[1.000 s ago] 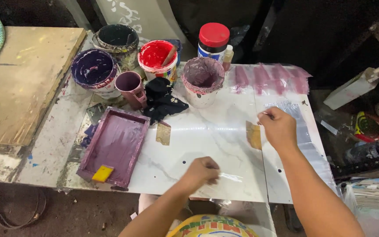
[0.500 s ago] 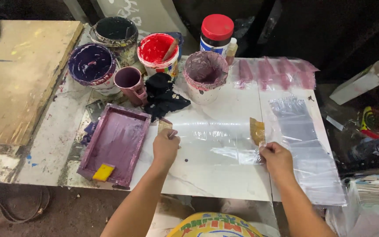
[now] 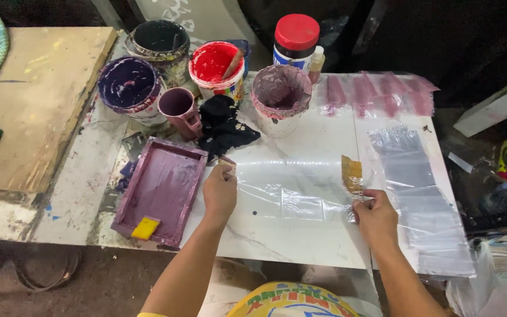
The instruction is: Preparing a workbench by wiping it down, arranging plastic sheets, and then mixing purple printing ink in a container using a spatula.
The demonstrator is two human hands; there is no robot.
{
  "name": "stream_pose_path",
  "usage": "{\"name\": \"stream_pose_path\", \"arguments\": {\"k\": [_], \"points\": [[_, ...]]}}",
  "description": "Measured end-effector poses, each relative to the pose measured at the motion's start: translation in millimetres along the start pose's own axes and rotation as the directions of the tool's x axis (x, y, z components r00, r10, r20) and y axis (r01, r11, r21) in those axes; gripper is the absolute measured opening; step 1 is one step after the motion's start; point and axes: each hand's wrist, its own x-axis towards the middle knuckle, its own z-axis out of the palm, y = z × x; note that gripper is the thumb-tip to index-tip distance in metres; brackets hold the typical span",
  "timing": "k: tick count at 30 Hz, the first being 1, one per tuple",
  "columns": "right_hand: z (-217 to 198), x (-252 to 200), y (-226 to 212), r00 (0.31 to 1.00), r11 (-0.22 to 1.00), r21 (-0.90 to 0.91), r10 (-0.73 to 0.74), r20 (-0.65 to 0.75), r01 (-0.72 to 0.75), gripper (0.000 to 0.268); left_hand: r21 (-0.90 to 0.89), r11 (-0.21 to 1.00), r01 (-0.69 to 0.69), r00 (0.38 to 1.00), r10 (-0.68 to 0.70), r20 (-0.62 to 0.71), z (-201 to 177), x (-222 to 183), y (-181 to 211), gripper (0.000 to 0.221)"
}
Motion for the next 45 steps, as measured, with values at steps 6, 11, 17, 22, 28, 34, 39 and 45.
{"name": "stream_pose_path", "arguments": {"k": [6, 11, 17, 22, 28, 34, 39, 45], "points": [[-1.4, -5.2, -4.4, 0.999, 0.996, -0.077, -0.041, -0.014, 0.04, 0.038, 0.159, 0.964, -0.215, 0.962, 0.237, -0.137, 12.4, 14.0, -28.3, 0.032], [1.6, -21.8, -20.7, 0.999, 0.991, -0.121, -0.05, 0.007, 0.051, 0.039, 0.346, 0.846, -0.405, 0.852, 0.487, -0.194, 21.1, 19.2, -43.1, 0.028], [3.7, -24.3, -20.7, 0.999, 0.987, -0.154, -0.05, 0.019, 0.052, 0.042, 0.538, 0.69, -0.485, 0.727, 0.66, -0.192, 34.5, 37.1, -64.2, 0.019], [1.7, -28.6, -26.6, 0.998, 0.986, -0.159, -0.049, 0.034, 0.054, 0.044, 0.492, 0.702, -0.515, 0.742, 0.652, -0.154, 34.6, 33.2, -58.3, 0.018], [4.2, -27.3, -24.7, 0.998, 0.981, -0.185, -0.057, 0.038, 0.063, 0.044, -0.113, 0.988, -0.107, 0.989, 0.117, 0.085, 18.7, 13.1, -16.8, 0.042], [5.0, -23.9, -17.5, 0.997, 0.98, -0.184, -0.068, 0.031, 0.073, 0.044, -0.064, 0.997, -0.039, 0.999, 0.04, 0.012, 4.5, 4.9, -12.9, 0.046], [2.3, -31.3, -26.7, 0.997, 0.983, -0.163, -0.078, 0.027, 0.081, 0.044, 0.078, 0.997, -0.028, 0.997, 0.022, 0.073, 4.5, 6.1, -21.7, 0.072], [2.6, -27.5, -22.5, 0.996, 0.985, -0.148, -0.093, 0.007, 0.093, 0.042, 0.506, 0.79, -0.345, 0.928, 0.367, 0.06, 11.5, -10.3, -20.7, 0.065]]}}
